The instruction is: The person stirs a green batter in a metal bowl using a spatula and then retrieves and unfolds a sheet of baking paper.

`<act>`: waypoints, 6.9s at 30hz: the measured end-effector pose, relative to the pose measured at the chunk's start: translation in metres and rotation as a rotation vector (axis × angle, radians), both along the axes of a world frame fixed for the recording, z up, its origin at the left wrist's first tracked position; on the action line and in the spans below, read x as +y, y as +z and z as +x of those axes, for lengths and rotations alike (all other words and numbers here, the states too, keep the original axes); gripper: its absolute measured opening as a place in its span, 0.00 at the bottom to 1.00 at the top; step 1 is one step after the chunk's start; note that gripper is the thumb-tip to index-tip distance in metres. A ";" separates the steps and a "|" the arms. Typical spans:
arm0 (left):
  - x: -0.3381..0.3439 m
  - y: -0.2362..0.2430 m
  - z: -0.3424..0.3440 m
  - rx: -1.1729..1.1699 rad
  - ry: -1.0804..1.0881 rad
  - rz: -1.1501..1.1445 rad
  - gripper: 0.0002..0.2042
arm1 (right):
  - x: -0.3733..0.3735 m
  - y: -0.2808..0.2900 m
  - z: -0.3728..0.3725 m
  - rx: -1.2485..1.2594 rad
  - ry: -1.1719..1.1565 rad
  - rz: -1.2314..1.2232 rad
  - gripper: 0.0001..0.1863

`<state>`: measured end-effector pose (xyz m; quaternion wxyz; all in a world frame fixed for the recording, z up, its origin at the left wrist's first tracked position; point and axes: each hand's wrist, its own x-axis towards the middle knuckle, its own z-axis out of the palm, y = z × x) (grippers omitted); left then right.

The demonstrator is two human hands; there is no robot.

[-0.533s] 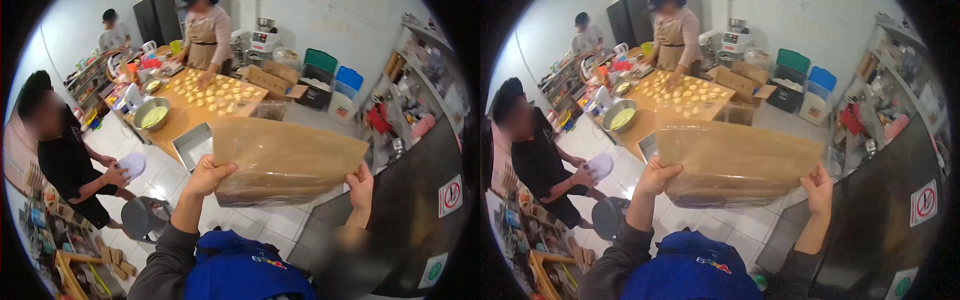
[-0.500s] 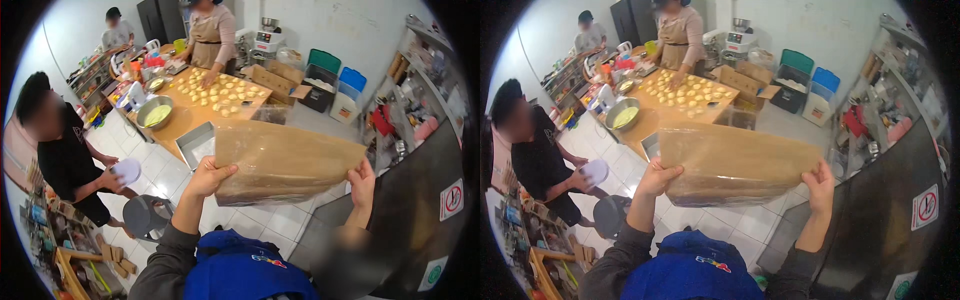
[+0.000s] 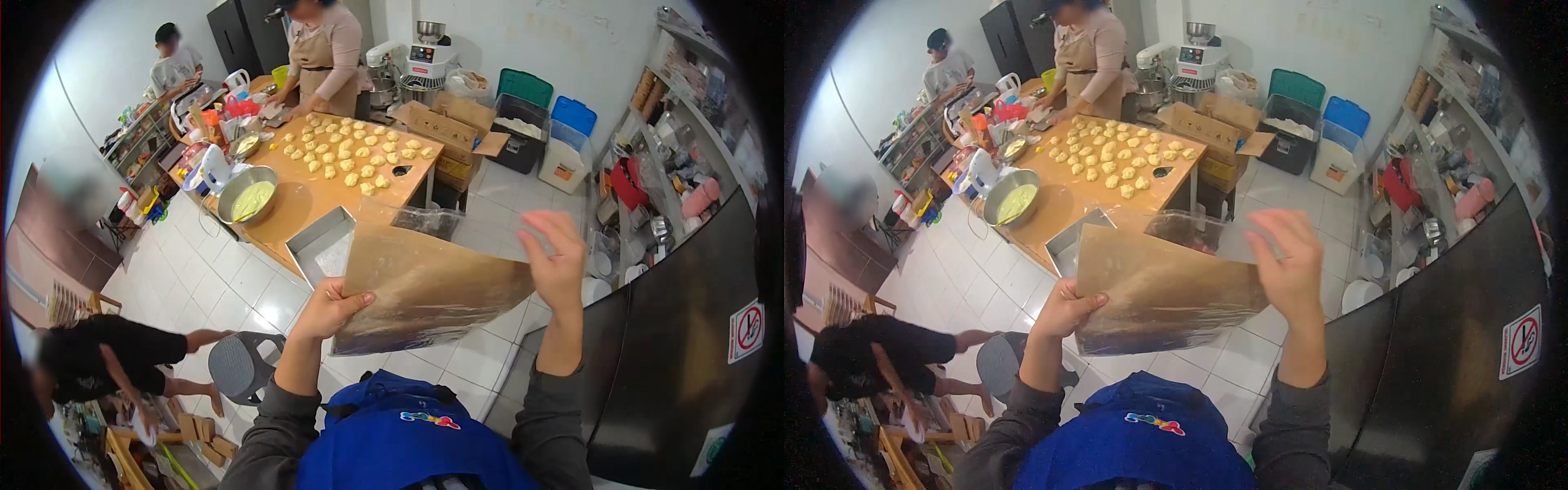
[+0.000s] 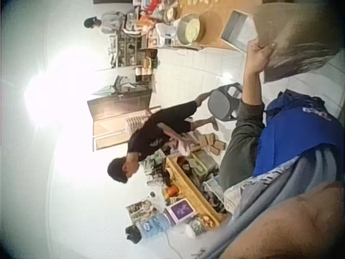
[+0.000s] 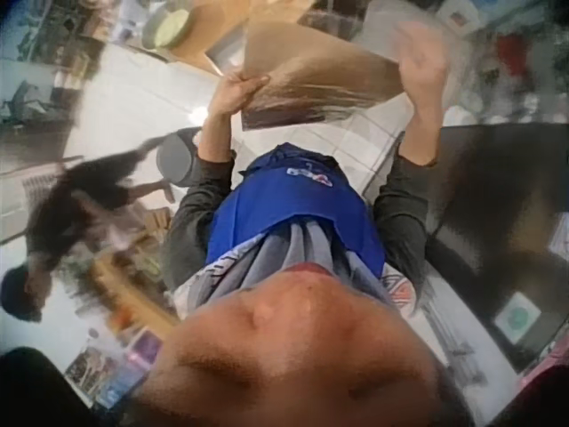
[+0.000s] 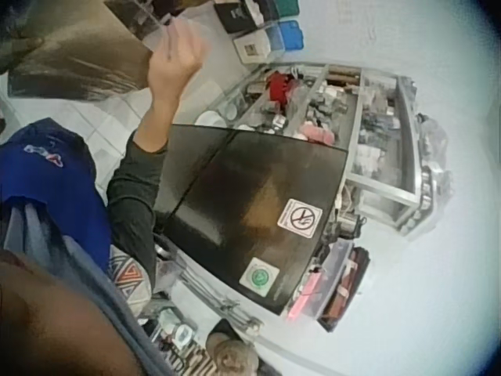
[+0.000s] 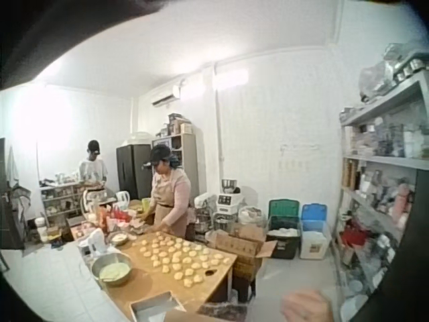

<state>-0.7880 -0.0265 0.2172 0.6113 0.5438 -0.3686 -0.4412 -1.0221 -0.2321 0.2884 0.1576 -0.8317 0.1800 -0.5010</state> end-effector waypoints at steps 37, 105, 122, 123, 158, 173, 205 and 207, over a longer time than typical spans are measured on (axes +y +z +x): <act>0.025 0.005 0.012 -0.181 -0.132 0.033 0.04 | 0.063 0.003 0.051 0.360 0.444 0.128 0.05; 0.315 -0.004 0.115 -0.243 0.857 -0.062 0.13 | -0.009 -0.172 0.302 0.316 0.651 1.165 0.39; 0.126 0.003 0.133 0.008 0.188 -0.214 0.19 | 0.144 -0.102 0.072 -0.455 0.378 1.244 0.11; 0.115 -0.002 0.130 0.015 0.153 -0.220 0.20 | 0.139 -0.101 0.060 -0.362 0.311 1.089 0.09; -0.061 -0.136 -0.109 0.655 -0.592 0.475 0.15 | 0.213 -0.116 -0.102 0.292 -0.575 0.182 0.22; -0.077 -0.107 -0.104 0.942 -0.681 0.169 0.14 | 0.200 -0.118 -0.096 0.369 -0.514 0.065 0.28; 0.010 -0.087 -0.029 0.523 0.087 0.034 0.12 | -0.053 0.247 -0.488 -0.970 -0.985 -0.104 0.24; 0.013 -0.088 -0.029 0.494 0.094 0.063 0.12 | -0.068 0.240 -0.500 -0.919 -1.192 -0.023 0.24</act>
